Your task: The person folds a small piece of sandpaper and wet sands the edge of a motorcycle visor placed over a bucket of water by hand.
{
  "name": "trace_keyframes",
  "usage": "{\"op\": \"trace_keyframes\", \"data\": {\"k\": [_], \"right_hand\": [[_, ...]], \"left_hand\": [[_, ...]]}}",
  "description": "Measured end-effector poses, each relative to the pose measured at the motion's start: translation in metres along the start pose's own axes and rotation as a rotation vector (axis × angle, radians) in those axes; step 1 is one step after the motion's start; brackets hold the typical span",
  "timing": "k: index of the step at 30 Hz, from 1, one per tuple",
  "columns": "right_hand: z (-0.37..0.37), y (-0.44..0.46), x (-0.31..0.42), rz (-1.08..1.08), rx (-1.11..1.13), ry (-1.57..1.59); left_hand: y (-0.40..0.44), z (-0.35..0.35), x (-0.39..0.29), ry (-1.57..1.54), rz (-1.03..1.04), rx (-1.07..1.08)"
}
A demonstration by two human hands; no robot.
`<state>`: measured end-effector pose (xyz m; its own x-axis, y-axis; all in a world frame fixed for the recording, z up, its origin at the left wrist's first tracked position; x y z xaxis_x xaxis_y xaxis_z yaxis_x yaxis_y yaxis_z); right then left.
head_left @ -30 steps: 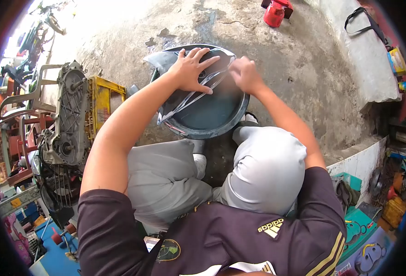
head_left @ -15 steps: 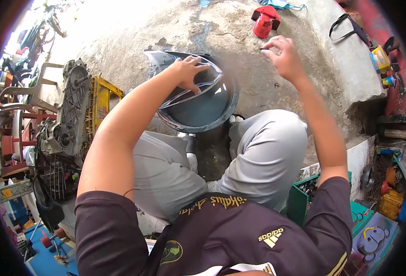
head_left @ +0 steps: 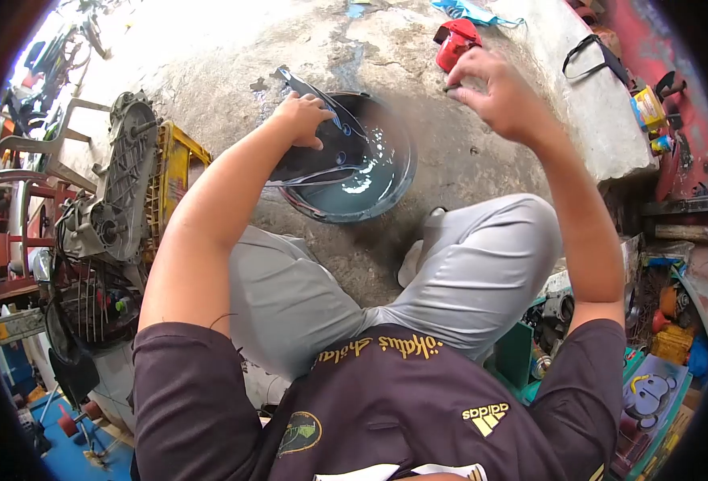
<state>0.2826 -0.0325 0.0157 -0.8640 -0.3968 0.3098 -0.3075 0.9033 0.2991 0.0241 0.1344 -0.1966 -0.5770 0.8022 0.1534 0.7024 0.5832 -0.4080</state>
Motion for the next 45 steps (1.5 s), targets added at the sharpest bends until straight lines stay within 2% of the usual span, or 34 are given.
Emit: {"op": "trace_keyframes", "data": {"k": [2, 5, 10, 12, 16, 18, 20, 24, 26, 32, 39, 45], "right_hand": [[0.012, -0.002, 0.000, 0.020, 0.016, -0.031], [0.034, -0.008, -0.022, 0.213, -0.001, 0.156], [0.032, -0.016, -0.032, 0.200, 0.045, 0.183], [0.036, -0.018, -0.036, 0.288, 0.152, 0.257], [0.049, -0.012, -0.037, 0.267, 0.303, 0.369], [0.056, -0.012, -0.036, 0.362, 0.564, 0.326], [0.056, -0.010, -0.033, 0.349, 0.565, 0.342], [0.060, -0.007, -0.039, 0.375, 0.549, 0.443], [0.058, -0.007, -0.039, 0.363, 0.533, 0.422], [0.060, -0.011, -0.039, 0.312, 0.527, 0.448], [0.056, -0.013, -0.043, 0.383, 0.530, 0.496], [0.056, -0.016, -0.050, 0.354, 0.493, 0.494]], "left_hand": [[-0.005, -0.004, 0.000, -0.019, -0.055, 0.003], [-0.007, -0.004, 0.004, -0.008, -0.048, -0.023], [-0.013, -0.001, 0.003, 0.002, -0.074, -0.011], [-0.014, 0.002, 0.009, -0.011, -0.093, -0.016], [-0.021, 0.012, 0.025, -0.073, -0.062, -0.080], [-0.026, 0.013, 0.040, -0.142, -0.067, -0.109], [-0.035, 0.015, 0.052, -0.145, -0.076, -0.134], [-0.039, 0.037, 0.074, -0.365, -0.105, -0.115], [-0.036, 0.039, 0.075, -0.453, -0.159, 0.036], [-0.029, 0.037, 0.053, -0.323, -0.219, -0.094], [-0.016, 0.024, 0.034, -0.367, -0.288, 0.028], [-0.013, 0.024, 0.034, -0.198, -0.272, 0.007]]}}
Point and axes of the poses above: each hand's wrist, its own y-axis towards the middle knuckle, its own z-axis out of the palm, x = y × z, the point moved 5 cm from there along y, towards the middle knuckle, and after that the axes turned 7 degrees about -z, right-handed, at the moved point
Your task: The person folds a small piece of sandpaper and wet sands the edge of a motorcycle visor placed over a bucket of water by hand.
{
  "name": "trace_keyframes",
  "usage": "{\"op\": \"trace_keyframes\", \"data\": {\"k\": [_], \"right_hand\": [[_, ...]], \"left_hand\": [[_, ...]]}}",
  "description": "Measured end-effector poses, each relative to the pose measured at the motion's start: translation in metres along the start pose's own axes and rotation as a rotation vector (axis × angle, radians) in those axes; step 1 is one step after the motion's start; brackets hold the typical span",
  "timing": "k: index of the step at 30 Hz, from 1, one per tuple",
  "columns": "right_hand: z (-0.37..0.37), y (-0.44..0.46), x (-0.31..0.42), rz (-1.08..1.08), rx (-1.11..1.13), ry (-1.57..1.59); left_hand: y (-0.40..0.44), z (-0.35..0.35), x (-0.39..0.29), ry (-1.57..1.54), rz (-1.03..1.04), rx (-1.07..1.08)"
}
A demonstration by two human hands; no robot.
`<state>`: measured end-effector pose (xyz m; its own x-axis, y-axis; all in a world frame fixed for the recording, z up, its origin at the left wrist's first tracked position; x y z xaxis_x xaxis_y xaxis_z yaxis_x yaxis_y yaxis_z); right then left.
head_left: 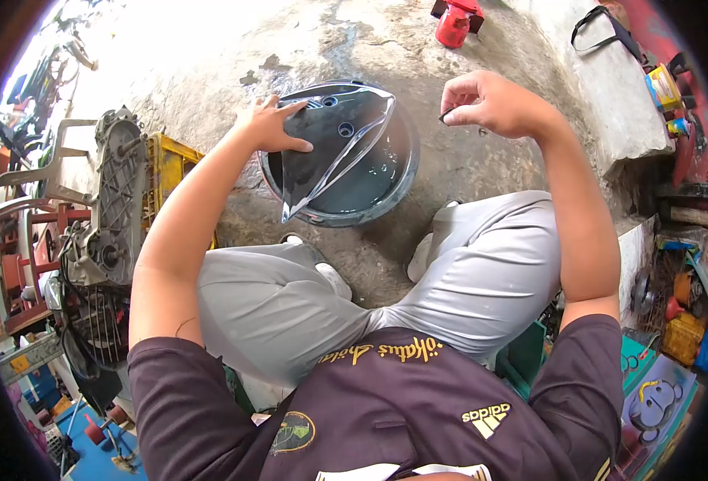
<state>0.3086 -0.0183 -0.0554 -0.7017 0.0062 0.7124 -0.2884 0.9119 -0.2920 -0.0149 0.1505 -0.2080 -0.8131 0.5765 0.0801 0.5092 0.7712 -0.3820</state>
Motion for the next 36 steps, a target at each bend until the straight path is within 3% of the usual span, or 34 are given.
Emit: {"op": "trace_keyframes", "data": {"k": [12, 19, 24, 31, 36], "right_hand": [[-0.002, -0.020, -0.001, 0.004, 0.007, 0.015], [0.007, -0.013, -0.001, -0.006, 0.055, -0.024], [0.019, -0.001, -0.009, -0.007, 0.131, -0.055], [0.031, 0.011, -0.027, 0.069, 0.164, -0.085], [0.040, 0.021, -0.041, 0.051, 0.186, -0.089]], "left_hand": [[0.004, 0.012, 0.013, -0.124, 0.046, 0.175], [-0.003, 0.010, -0.014, -0.062, 0.039, 0.170], [-0.017, 0.003, -0.027, 0.155, -0.037, 0.117], [-0.012, 0.007, -0.024, 0.066, -0.006, 0.185], [-0.027, 0.002, -0.021, -0.023, 0.032, 0.098]]}}
Point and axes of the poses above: each hand's wrist, its own y-axis towards the middle knuckle, its own z-axis out of the palm, x = y × z, the point moved 5 cm from there along y, towards the middle knuckle, and after that the axes turned 7 degrees about -z, right-handed, at the moved point
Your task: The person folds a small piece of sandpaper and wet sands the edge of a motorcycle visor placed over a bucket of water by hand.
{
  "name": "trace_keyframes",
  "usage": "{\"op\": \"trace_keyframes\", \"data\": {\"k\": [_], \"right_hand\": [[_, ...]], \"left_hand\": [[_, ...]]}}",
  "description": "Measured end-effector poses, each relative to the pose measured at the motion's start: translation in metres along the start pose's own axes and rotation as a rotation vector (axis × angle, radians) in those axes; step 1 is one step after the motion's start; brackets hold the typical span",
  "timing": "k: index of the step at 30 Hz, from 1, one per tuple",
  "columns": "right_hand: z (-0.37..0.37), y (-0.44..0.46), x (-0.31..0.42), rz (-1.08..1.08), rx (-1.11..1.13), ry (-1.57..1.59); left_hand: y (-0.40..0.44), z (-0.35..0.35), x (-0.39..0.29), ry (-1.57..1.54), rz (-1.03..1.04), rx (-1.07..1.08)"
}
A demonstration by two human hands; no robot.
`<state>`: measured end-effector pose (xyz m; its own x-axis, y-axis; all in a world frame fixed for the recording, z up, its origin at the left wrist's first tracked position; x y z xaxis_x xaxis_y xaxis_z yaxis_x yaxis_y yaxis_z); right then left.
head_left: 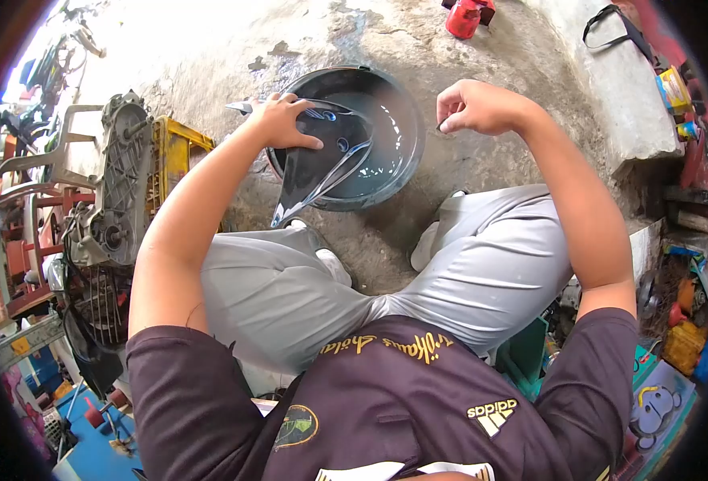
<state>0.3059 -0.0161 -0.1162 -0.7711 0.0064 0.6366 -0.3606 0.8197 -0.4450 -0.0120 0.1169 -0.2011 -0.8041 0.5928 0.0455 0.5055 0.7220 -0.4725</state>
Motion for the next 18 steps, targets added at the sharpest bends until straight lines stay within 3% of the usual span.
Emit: {"op": "trace_keyframes", "data": {"k": [6, 18], "right_hand": [[0.006, 0.001, -0.005, 0.040, 0.055, -0.012], [0.005, -0.003, 0.000, 0.060, -0.015, -0.064]], "left_hand": [[-0.004, 0.050, 0.049, -0.380, 0.213, -0.359], [0.007, 0.058, 0.052, -0.544, 0.192, -0.525]]}}
Point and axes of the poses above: each hand's wrist, its own y-axis towards the middle knuckle, its own z-axis out of the palm, x = y × z, the point moved 5 cm from there along y, towards the middle knuckle, and after that the axes turned 7 degrees about -z, right-handed, at the moved point
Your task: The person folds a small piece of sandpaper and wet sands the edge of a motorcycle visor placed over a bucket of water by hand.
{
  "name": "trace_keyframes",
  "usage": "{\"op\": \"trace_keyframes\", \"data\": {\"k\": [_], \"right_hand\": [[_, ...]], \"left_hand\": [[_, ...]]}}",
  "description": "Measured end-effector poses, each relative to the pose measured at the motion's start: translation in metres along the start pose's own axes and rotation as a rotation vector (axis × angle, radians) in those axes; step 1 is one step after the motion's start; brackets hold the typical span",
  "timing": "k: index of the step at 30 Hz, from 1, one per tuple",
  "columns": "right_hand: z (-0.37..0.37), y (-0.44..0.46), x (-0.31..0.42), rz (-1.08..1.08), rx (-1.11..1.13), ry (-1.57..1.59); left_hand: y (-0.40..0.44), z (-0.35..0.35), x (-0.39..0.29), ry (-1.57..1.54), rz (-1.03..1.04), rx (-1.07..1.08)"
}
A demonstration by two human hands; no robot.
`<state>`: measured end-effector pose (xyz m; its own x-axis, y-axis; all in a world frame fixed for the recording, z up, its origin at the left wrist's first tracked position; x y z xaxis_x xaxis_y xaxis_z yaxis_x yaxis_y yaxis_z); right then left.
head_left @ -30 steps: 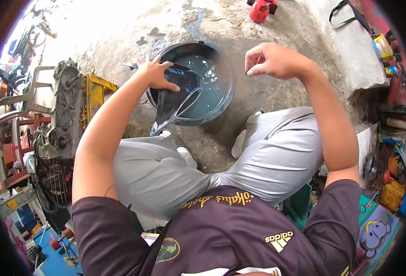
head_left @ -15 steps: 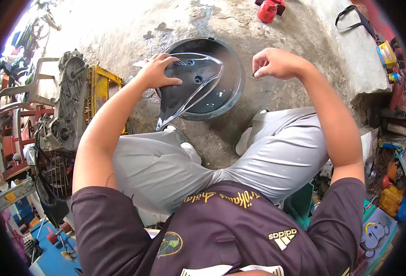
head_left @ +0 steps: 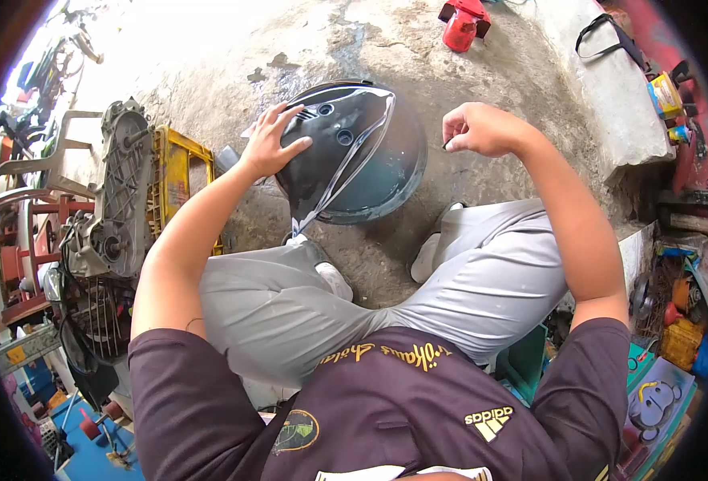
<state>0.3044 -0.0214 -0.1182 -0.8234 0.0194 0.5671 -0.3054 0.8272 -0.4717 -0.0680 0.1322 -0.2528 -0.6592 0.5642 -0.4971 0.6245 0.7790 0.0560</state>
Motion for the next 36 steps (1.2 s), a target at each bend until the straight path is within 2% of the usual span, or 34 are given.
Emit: {"op": "trace_keyframes", "data": {"k": [7, 13, 19, 22, 29, 33, 36], "right_hand": [[0.002, -0.002, 0.001, 0.007, 0.007, 0.021], [0.000, -0.010, -0.005, 0.003, -0.007, -0.001], [-0.001, -0.015, -0.004, 0.025, 0.005, 0.054], [-0.004, -0.016, -0.005, 0.014, -0.004, 0.029], [-0.004, -0.011, -0.014, 0.010, -0.021, 0.101], [-0.007, -0.009, -0.017, -0.028, -0.146, 0.125], [-0.011, -0.006, -0.028, -0.062, -0.251, 0.156]], "left_hand": [[0.011, 0.005, -0.020, 0.186, -0.112, 0.087], [0.010, 0.009, 0.000, 0.040, -0.024, 0.053], [0.020, 0.011, -0.012, 0.101, -0.087, 0.071], [0.030, 0.013, -0.021, 0.263, -0.133, 0.155], [0.037, 0.012, -0.025, 0.257, -0.144, 0.209], [0.040, 0.004, -0.034, 0.278, -0.161, 0.261], [0.049, -0.003, -0.050, 0.365, -0.122, 0.151]]}}
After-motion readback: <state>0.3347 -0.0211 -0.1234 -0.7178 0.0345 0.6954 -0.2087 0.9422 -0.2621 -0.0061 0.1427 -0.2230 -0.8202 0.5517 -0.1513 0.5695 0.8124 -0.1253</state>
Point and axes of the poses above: each hand's wrist, its own y-axis towards the middle knuckle, its own z-axis out of the palm, x = y × z, the point moved 5 cm from there along y, towards the middle knuckle, and after that the axes turned 7 degrees about -z, right-handed, at the moved point
